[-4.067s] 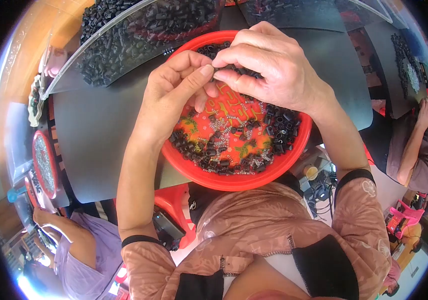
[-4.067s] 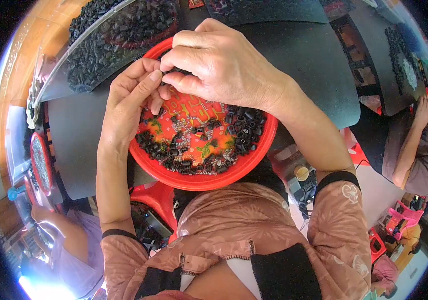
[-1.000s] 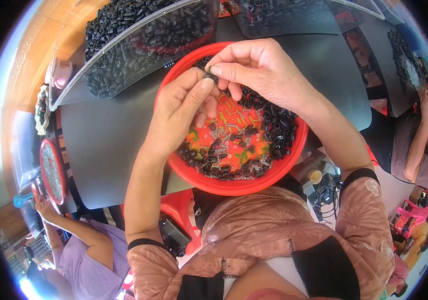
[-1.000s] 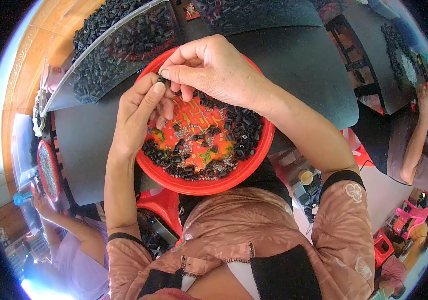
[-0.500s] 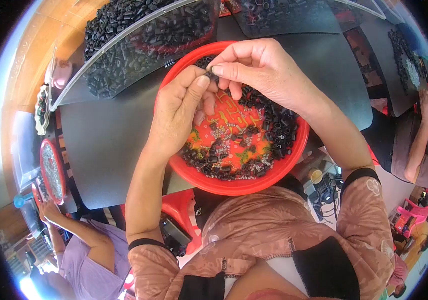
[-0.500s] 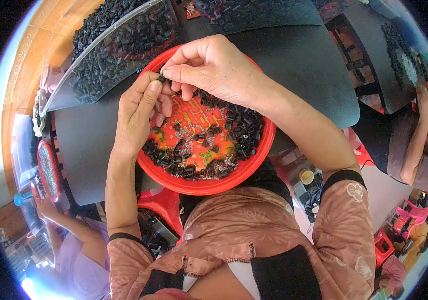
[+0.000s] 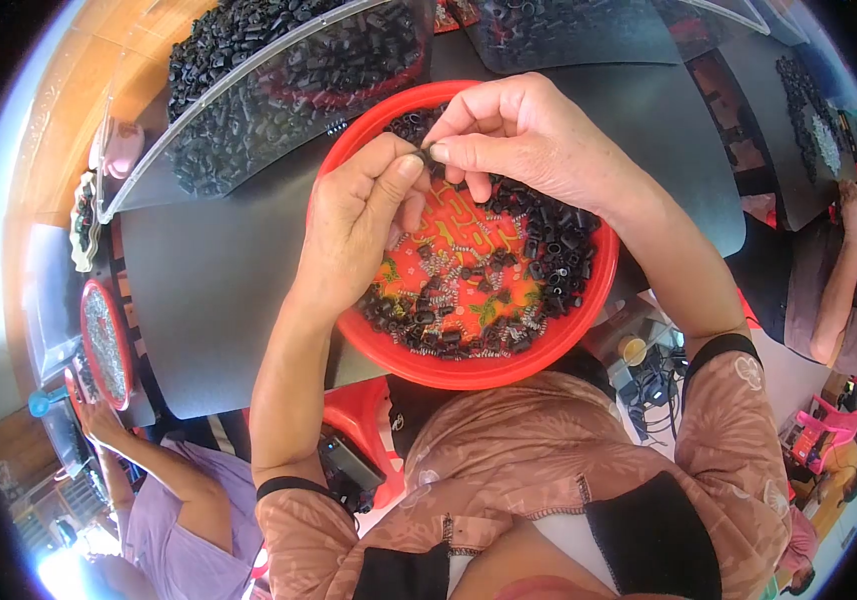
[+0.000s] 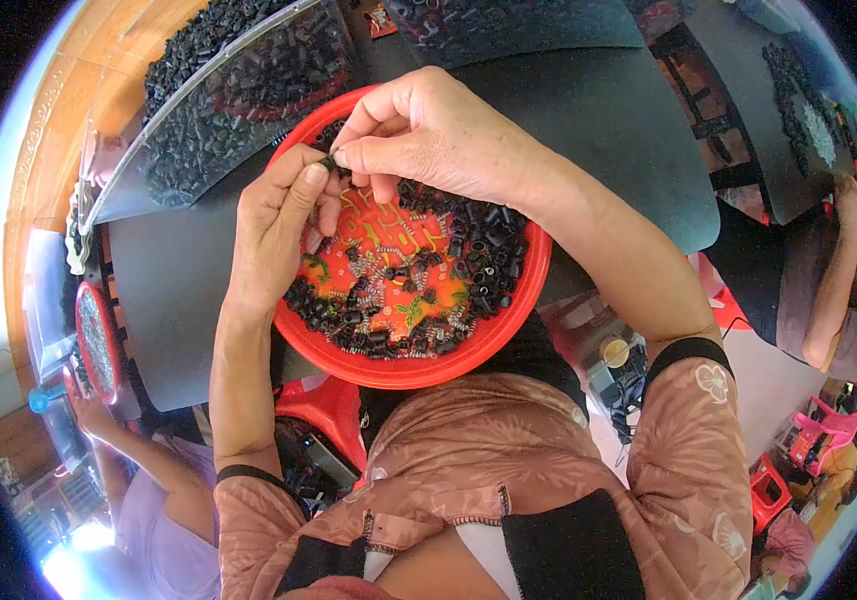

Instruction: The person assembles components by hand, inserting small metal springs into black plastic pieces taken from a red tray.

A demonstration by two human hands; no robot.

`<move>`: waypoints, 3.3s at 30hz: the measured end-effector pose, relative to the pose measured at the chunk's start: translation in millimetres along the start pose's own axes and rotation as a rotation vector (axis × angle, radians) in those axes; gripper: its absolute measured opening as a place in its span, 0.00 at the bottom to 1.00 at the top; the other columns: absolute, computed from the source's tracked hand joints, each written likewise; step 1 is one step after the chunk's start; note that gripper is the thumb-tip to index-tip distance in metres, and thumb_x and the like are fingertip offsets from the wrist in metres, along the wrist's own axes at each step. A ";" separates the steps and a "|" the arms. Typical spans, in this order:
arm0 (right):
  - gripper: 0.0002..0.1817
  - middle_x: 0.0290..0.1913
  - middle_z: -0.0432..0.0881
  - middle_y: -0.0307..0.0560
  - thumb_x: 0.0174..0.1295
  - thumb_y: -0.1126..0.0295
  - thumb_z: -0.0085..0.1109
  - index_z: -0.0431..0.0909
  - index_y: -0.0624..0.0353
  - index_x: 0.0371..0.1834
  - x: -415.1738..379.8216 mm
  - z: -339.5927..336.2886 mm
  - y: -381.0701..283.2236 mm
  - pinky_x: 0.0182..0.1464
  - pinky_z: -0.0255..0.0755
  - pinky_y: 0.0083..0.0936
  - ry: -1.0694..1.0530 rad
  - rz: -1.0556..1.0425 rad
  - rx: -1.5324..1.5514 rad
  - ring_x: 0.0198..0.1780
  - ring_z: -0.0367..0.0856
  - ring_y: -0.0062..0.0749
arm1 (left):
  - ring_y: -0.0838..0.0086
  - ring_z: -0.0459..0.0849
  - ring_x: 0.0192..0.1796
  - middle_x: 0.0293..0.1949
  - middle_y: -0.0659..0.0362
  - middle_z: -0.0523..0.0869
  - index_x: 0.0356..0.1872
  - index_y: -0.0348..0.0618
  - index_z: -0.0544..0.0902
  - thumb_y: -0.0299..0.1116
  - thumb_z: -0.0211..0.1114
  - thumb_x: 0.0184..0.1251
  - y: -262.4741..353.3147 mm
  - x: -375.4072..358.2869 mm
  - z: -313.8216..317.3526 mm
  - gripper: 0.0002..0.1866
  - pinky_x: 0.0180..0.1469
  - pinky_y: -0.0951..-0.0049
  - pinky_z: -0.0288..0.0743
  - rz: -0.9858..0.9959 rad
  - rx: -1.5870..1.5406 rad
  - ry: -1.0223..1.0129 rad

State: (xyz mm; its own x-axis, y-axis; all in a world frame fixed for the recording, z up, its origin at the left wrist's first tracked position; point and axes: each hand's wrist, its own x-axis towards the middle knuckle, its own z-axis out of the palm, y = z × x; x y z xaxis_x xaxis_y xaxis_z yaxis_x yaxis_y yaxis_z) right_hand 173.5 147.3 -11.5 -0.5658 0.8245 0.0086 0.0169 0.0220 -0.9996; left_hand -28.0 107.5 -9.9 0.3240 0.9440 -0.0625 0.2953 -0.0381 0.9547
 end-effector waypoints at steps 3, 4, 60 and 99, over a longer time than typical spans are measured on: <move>0.09 0.29 0.84 0.43 0.63 0.71 0.61 0.82 0.69 0.37 1.9 -0.4 4.2 0.32 0.75 0.16 -0.029 0.008 0.014 0.26 0.81 0.19 | 0.85 0.68 0.21 0.19 0.65 0.74 0.34 0.41 0.77 0.35 0.52 0.77 -0.7 -0.2 1.7 0.12 0.24 0.80 0.62 0.060 0.090 0.028; 0.09 0.29 0.84 0.43 0.63 0.71 0.61 0.82 0.69 0.37 1.6 0.5 3.0 0.31 0.75 0.16 -0.018 0.002 0.002 0.25 0.81 0.19 | 0.86 0.66 0.21 0.19 0.66 0.72 0.34 0.42 0.77 0.36 0.51 0.78 -0.2 -0.4 2.4 0.13 0.23 0.82 0.59 0.080 0.117 0.033; 0.11 0.22 0.76 0.48 0.51 0.72 0.68 0.83 0.67 0.34 -0.7 -28.9 5.4 0.33 0.70 0.33 -0.099 -0.337 -0.890 0.26 0.77 0.36 | 0.90 0.61 0.21 0.15 0.71 0.70 0.25 0.37 0.81 0.33 0.69 0.66 28.6 3.8 -18.9 0.12 0.22 0.84 0.55 0.392 0.374 0.710; 0.05 0.30 0.81 0.50 0.58 0.72 0.62 0.81 0.63 0.34 1.3 -13.7 3.1 0.34 0.76 0.33 0.167 -0.511 -0.759 0.31 0.83 0.43 | 0.83 0.79 0.32 0.39 0.58 0.87 0.50 0.37 0.79 0.26 0.61 0.69 -7.4 4.5 5.7 0.11 0.35 0.84 0.70 0.036 -0.248 0.140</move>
State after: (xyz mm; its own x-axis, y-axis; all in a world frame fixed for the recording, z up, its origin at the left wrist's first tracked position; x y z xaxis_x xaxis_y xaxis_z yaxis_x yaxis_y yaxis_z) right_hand 184.1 156.1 -14.2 -0.5280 0.6824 0.5056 0.3663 0.7201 -0.5893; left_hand -23.6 110.1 -19.0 0.1979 0.9802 -0.0033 0.0510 -0.0070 0.9987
